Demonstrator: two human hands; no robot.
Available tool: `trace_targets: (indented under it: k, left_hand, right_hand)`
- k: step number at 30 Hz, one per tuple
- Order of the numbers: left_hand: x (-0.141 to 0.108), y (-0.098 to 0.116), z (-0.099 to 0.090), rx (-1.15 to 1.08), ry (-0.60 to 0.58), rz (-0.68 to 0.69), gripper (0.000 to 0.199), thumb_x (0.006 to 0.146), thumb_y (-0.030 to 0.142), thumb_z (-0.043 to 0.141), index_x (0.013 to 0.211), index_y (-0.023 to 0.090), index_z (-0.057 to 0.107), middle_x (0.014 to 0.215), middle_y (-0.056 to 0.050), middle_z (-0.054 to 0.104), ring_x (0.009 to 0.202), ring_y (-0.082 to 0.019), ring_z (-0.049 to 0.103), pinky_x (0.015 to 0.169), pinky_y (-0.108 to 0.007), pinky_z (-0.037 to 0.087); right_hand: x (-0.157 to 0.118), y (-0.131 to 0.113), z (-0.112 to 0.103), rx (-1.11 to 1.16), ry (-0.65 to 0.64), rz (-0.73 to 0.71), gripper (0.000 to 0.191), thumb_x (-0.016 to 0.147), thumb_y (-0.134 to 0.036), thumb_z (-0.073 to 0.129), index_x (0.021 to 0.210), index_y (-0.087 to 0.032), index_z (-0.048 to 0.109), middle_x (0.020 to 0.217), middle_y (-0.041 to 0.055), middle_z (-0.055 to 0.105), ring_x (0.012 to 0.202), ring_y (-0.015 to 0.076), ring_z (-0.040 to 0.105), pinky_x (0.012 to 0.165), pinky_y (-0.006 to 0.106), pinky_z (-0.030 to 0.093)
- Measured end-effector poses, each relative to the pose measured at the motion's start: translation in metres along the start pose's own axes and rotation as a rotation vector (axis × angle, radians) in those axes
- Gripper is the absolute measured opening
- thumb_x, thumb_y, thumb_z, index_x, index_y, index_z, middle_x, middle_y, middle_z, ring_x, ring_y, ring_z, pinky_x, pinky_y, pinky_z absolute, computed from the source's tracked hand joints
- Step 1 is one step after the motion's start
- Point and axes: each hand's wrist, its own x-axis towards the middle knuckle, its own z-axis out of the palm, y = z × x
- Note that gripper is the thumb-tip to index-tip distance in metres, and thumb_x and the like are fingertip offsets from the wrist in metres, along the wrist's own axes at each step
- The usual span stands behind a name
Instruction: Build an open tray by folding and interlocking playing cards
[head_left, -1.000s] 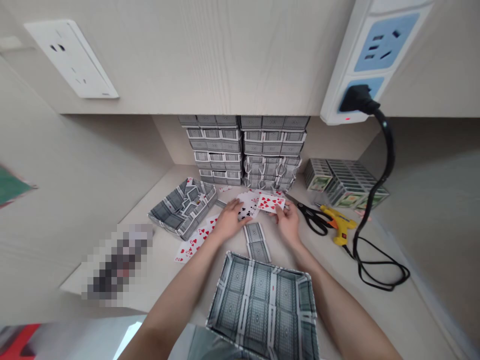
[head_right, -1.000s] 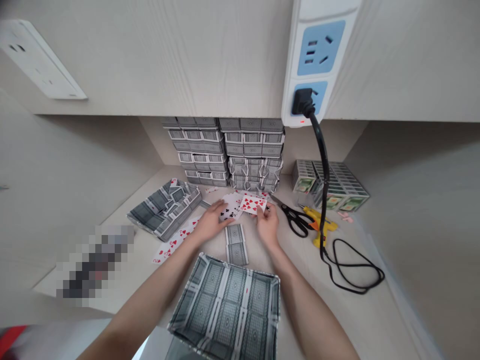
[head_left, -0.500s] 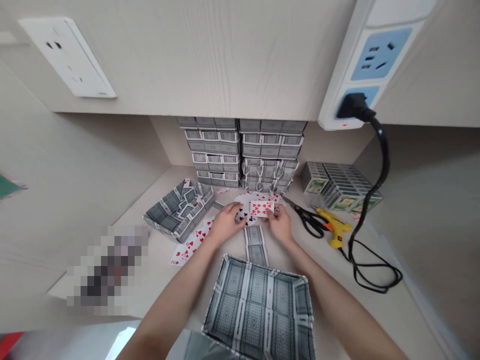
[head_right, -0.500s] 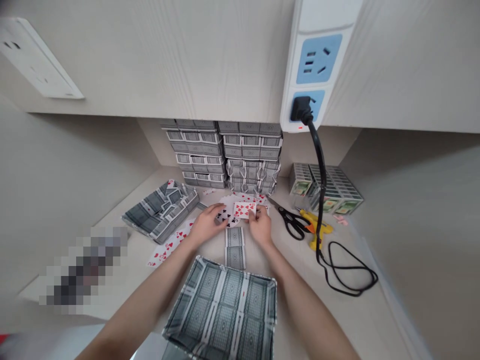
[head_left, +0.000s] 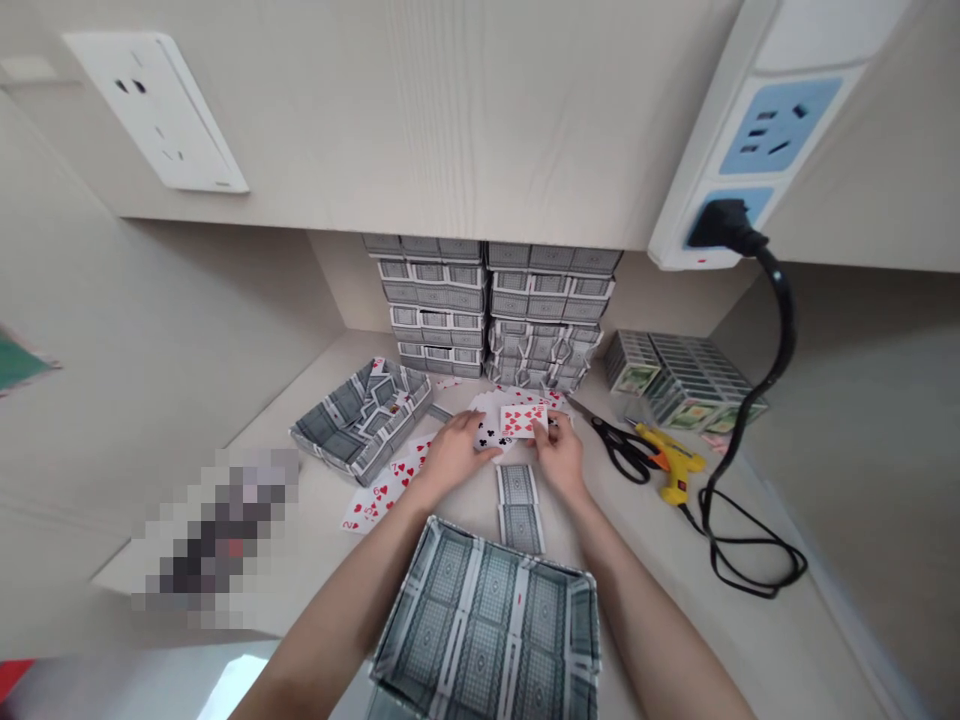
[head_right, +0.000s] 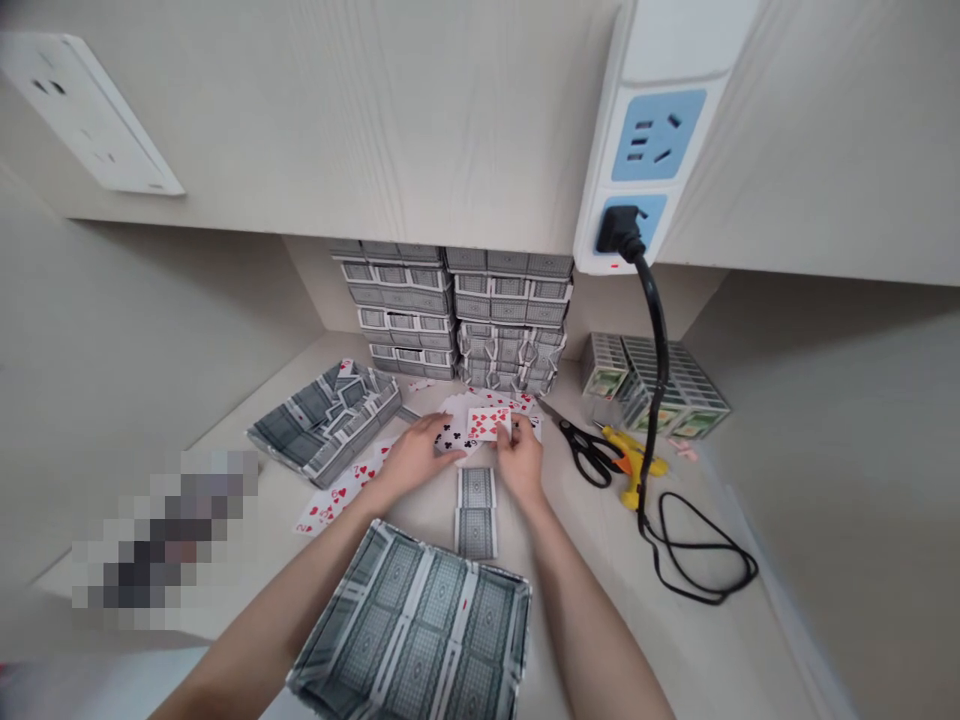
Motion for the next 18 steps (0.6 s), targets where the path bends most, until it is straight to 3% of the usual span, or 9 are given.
trace_targets:
  k: [5,8,18]
  left_hand:
    - [-0.0009,-0.0028,0.0040,-0.030,-0.005,-0.009,0.061,0.069,0.043,0.059,0.119,0.014,0.042,0.126,-0.015,0.045,0.119,-0.024,0.039,0.099,-0.040,0.032]
    - [-0.0015,-0.0021,0.0037,-0.033,-0.043,-0.009,0.068,0.065,0.046,0.062,0.121,0.014,0.040,0.128,-0.015,0.043,0.121,-0.026,0.036,0.099,-0.040,0.031]
    - [-0.0003,0.0053,-0.0028,-0.091,-0.024,0.079,0.063,0.067,0.030,0.061,0.124,0.018,0.036,0.124,-0.010,0.047,0.116,-0.024,0.042,0.098,-0.039,0.033]
  right_hand:
    - [-0.0005,-0.0001,0.0004,0.006,0.045,0.017,0.033,0.075,-0.043,0.047,0.094,-0.017,0.049,0.062,0.0042,0.064,0.052,0.0194,0.059,0.049,0.028,0.043]
    - [-0.0001,0.0025,0.0015,0.008,-0.010,0.017,0.028,0.075,-0.044,0.048,0.086,-0.019,0.051,0.061,0.0037,0.064,0.053,0.0201,0.060,0.049,0.028,0.043]
    - [0.0014,0.0032,0.0016,-0.035,-0.077,0.003,0.031,0.075,-0.045,0.048,0.089,-0.018,0.056,0.057,0.0033,0.065,0.050,0.0196,0.058,0.049,0.028,0.042]
